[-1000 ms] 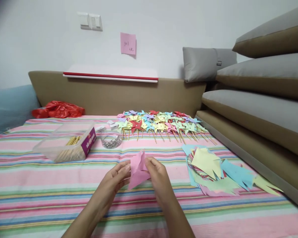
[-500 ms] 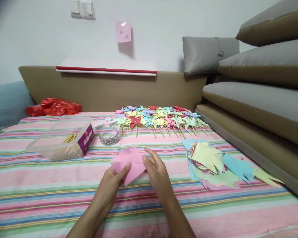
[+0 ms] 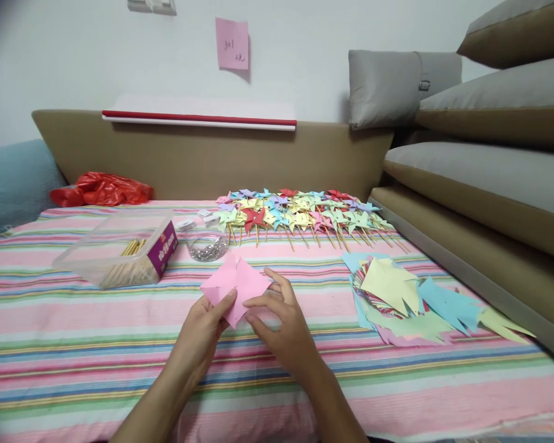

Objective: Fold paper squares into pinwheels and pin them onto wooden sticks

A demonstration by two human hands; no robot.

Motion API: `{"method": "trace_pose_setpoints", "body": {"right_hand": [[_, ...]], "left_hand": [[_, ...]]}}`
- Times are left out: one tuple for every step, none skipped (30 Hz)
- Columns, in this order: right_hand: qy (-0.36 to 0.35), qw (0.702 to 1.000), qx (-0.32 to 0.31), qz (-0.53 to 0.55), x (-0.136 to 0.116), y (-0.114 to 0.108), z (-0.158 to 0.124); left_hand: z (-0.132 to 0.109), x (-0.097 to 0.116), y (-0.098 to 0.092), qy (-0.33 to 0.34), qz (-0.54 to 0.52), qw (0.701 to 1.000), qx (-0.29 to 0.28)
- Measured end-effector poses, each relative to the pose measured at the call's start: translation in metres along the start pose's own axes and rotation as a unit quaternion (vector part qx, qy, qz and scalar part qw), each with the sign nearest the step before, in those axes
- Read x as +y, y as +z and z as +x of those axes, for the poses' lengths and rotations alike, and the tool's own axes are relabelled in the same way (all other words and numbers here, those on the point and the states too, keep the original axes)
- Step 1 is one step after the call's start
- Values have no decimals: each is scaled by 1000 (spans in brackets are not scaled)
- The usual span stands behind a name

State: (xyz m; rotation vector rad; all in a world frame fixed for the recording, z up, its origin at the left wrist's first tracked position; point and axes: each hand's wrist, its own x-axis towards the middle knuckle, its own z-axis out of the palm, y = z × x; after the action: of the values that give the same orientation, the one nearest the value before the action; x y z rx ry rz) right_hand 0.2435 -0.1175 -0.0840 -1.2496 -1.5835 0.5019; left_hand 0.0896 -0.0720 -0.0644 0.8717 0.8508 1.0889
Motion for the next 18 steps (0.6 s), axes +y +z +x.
{"method": "trace_pose_setpoints", "body": {"right_hand": [[0,1000,2,6,1,0,0],[2,1000,4,14,3,1,-1],[4,1000,7,21,4,1,-1],[8,1000,12,27,4,1,-2],[12,999,18,31,5,1,-2],[16,999,23,32,4,2,-3],[20,999,29,32,4,2,-3],[22,999,35,33,3,2,-2],[22,998,40,33,2,3,-2],[24,998,46,35,1,3,-1],[27,997,52,41,0,4,0],[32,997,57,50,0,5,1],[40,995,62,62,-1,7,3],[49,993,69,77,0,8,4],[60,991,80,90,0,10,5],[71,988,93,102,0,12,6],[83,985,106,112,1,14,6],[95,981,119,118,1,15,7]], "left_hand": [[0,0,0,0,1,1000,-7],[-1,0,0,-1,1,1000,-14],[-1,0,1,-3,-1,1000,-20],[-2,0,1,-6,-3,1000,-25],[-2,0,2,-10,-6,1000,-27],[-3,1,2,-15,-9,999,-28],[-4,1,3,-20,-12,999,-28],[-5,2,3,-24,-14,999,-29],[-6,3,4,-28,-15,999,-30],[-6,4,5,-32,-16,999,-31],[-7,5,5,-35,-17,999,-34],[-8,6,6,-36,-18,998,-37],[-8,7,7,-36,-17,998,-42],[-8,8,7,-34,-16,998,-49],[-8,8,8,-30,-12,998,-57],[-8,7,8,-24,-7,998,-65],[-8,7,7,-17,1,997,-72],[-7,5,7,-11,11,997,-78]]}}
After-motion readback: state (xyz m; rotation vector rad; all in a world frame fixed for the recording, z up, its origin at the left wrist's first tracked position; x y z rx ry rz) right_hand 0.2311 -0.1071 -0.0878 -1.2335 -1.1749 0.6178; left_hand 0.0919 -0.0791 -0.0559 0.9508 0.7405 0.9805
